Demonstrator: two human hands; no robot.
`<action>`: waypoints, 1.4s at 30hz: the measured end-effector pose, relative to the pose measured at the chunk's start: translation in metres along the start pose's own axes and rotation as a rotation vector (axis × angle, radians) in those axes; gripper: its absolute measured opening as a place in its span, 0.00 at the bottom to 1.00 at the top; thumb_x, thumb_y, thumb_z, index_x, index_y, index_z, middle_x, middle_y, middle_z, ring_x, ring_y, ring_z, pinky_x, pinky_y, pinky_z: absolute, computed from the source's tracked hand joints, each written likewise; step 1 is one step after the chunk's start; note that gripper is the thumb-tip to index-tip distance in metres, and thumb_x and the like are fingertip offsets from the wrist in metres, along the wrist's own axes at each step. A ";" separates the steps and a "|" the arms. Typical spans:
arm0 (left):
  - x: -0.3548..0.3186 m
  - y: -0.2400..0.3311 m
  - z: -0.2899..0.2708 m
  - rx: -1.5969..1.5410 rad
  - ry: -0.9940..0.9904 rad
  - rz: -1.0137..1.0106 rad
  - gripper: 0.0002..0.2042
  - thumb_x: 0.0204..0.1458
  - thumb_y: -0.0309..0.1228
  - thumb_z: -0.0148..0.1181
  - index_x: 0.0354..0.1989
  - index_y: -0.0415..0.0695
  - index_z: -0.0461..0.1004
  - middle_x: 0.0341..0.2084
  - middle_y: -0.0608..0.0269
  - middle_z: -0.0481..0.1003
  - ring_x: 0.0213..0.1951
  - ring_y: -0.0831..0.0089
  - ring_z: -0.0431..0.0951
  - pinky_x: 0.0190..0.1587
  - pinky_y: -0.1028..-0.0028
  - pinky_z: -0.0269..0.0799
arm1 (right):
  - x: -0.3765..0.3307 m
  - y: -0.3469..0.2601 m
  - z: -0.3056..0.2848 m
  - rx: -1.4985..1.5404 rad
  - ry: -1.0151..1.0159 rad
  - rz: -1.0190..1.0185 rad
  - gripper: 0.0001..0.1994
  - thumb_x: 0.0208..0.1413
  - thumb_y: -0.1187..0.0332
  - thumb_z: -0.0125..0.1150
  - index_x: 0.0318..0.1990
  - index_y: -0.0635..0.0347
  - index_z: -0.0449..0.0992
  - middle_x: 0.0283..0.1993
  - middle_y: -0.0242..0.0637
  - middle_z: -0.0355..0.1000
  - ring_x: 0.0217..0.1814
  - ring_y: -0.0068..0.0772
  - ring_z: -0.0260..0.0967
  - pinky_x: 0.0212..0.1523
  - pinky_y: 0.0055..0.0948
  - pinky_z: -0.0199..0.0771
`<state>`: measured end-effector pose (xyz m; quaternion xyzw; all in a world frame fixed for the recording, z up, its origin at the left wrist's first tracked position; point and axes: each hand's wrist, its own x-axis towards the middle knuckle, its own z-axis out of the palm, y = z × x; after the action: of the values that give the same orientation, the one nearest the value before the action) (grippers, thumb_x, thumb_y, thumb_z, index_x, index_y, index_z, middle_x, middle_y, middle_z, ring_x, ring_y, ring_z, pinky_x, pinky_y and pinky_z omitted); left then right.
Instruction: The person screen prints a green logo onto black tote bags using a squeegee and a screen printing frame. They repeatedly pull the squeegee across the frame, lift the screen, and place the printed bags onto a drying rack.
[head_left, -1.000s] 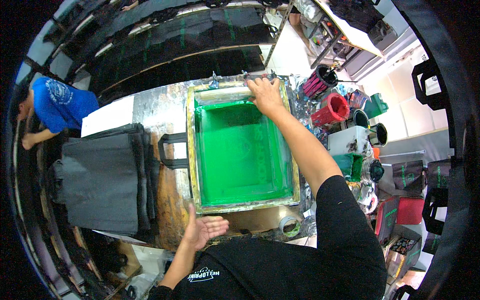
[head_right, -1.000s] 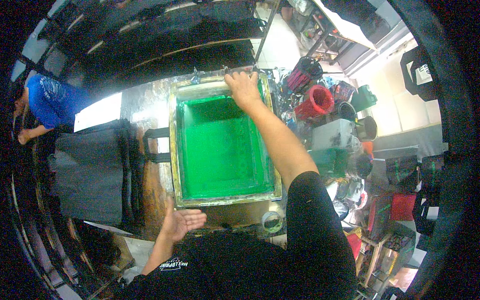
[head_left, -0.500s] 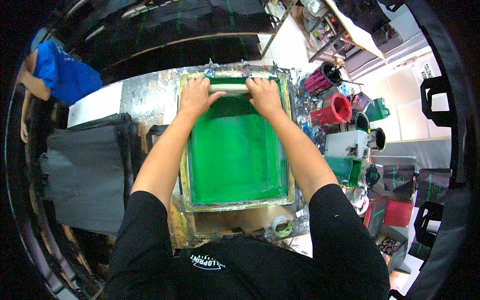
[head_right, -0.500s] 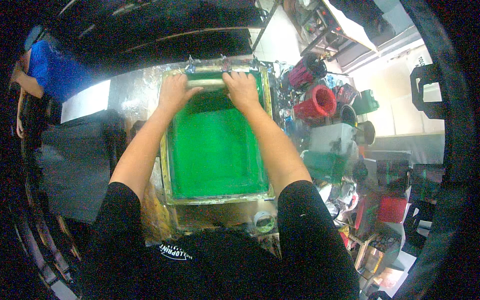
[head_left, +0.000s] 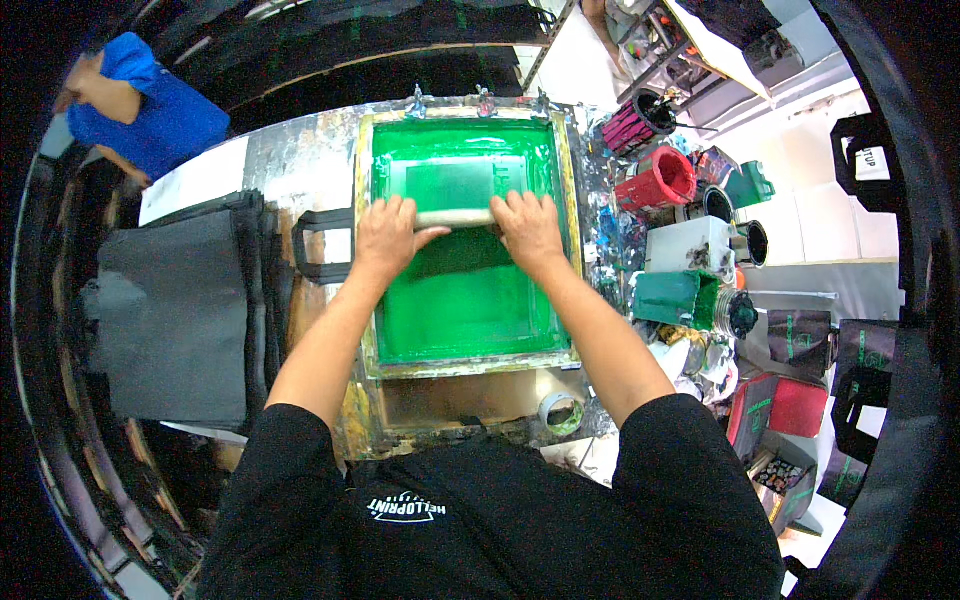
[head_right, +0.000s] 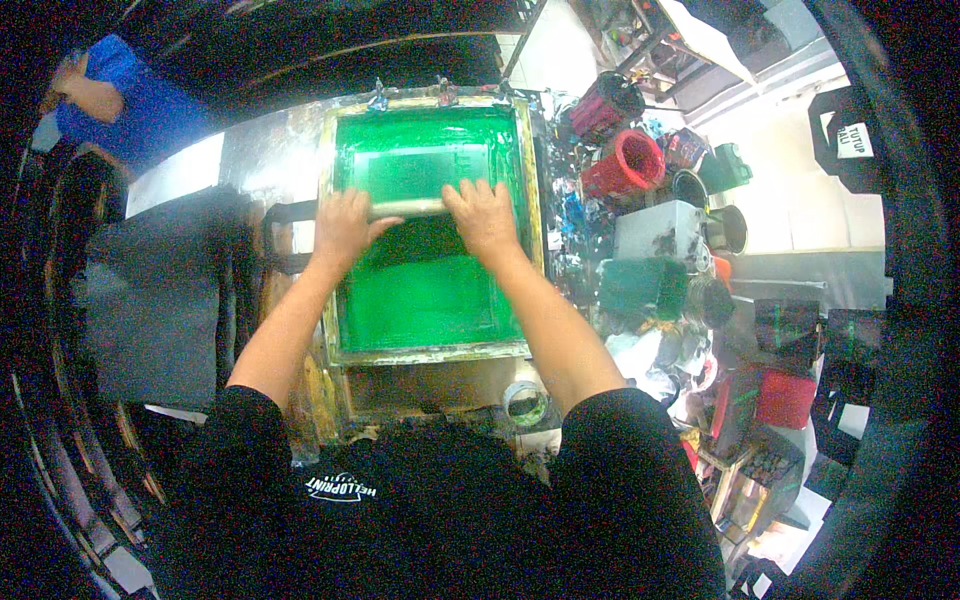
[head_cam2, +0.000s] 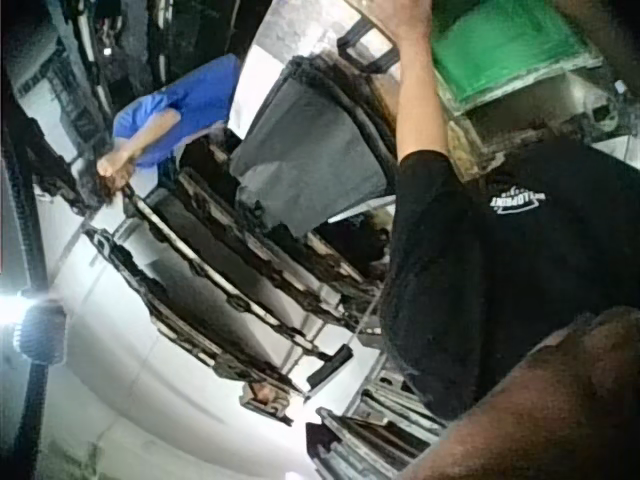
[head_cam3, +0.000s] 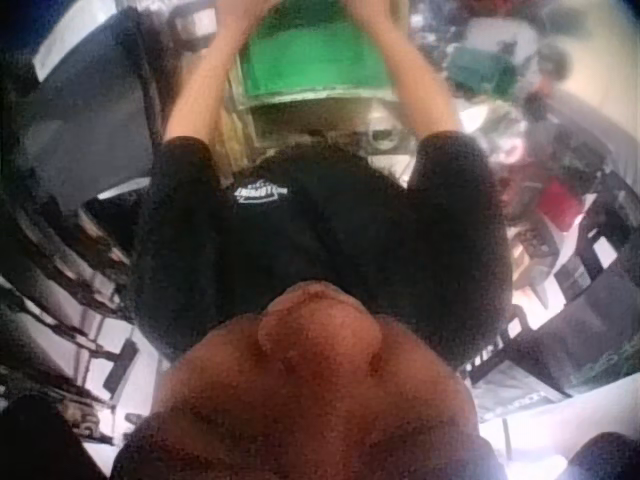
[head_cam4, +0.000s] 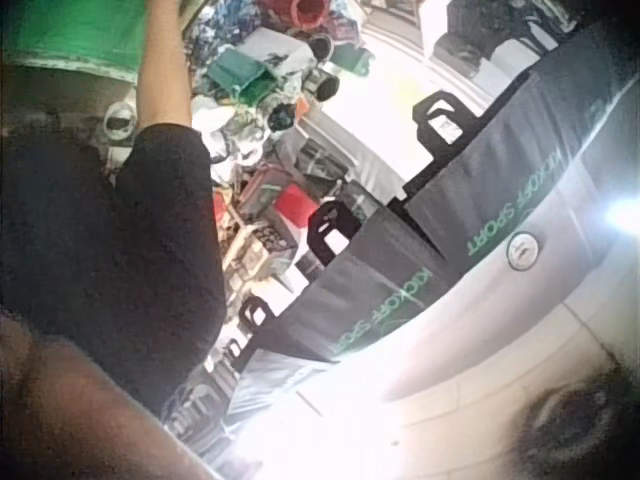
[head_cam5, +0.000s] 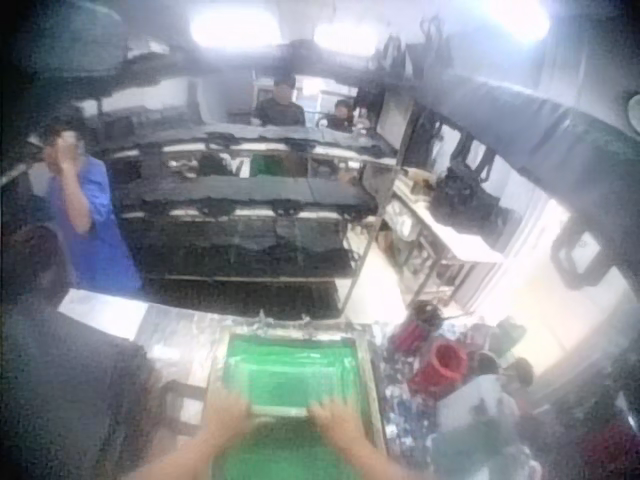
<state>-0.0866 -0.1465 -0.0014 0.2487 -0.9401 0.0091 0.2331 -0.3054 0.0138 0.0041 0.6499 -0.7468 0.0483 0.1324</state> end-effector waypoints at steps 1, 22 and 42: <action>-0.014 0.007 -0.005 -0.005 -0.019 -0.007 0.29 0.48 0.62 0.71 0.30 0.44 0.74 0.29 0.58 0.73 0.34 0.57 0.76 0.37 0.60 0.74 | -0.014 -0.007 -0.004 0.002 -0.005 0.003 0.15 0.58 0.66 0.61 0.53 0.44 0.78 0.42 0.31 0.74 0.46 0.37 0.73 0.44 0.44 0.67; -0.171 0.082 -0.083 -0.207 -0.117 -0.156 0.39 0.45 0.61 0.76 0.54 0.40 0.74 0.47 0.50 0.74 0.51 0.50 0.73 0.56 0.53 0.68 | -0.164 -0.087 -0.079 0.119 -0.092 0.023 0.20 0.55 0.64 0.67 0.56 0.47 0.76 0.43 0.34 0.70 0.49 0.38 0.69 0.52 0.48 0.64; -0.265 0.041 -0.096 -0.478 -0.164 -0.566 0.48 0.36 0.35 0.86 0.70 0.36 0.70 0.50 0.49 0.79 0.52 0.51 0.78 0.57 0.54 0.73 | -0.160 -0.081 -0.131 0.281 -0.163 0.054 0.26 0.52 0.58 0.72 0.59 0.47 0.75 0.49 0.37 0.71 0.55 0.41 0.69 0.64 0.59 0.54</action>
<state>0.1390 0.0244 -0.0289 0.4371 -0.8252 -0.2953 0.2021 -0.1884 0.1867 0.0801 0.6434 -0.7582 0.1030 -0.0223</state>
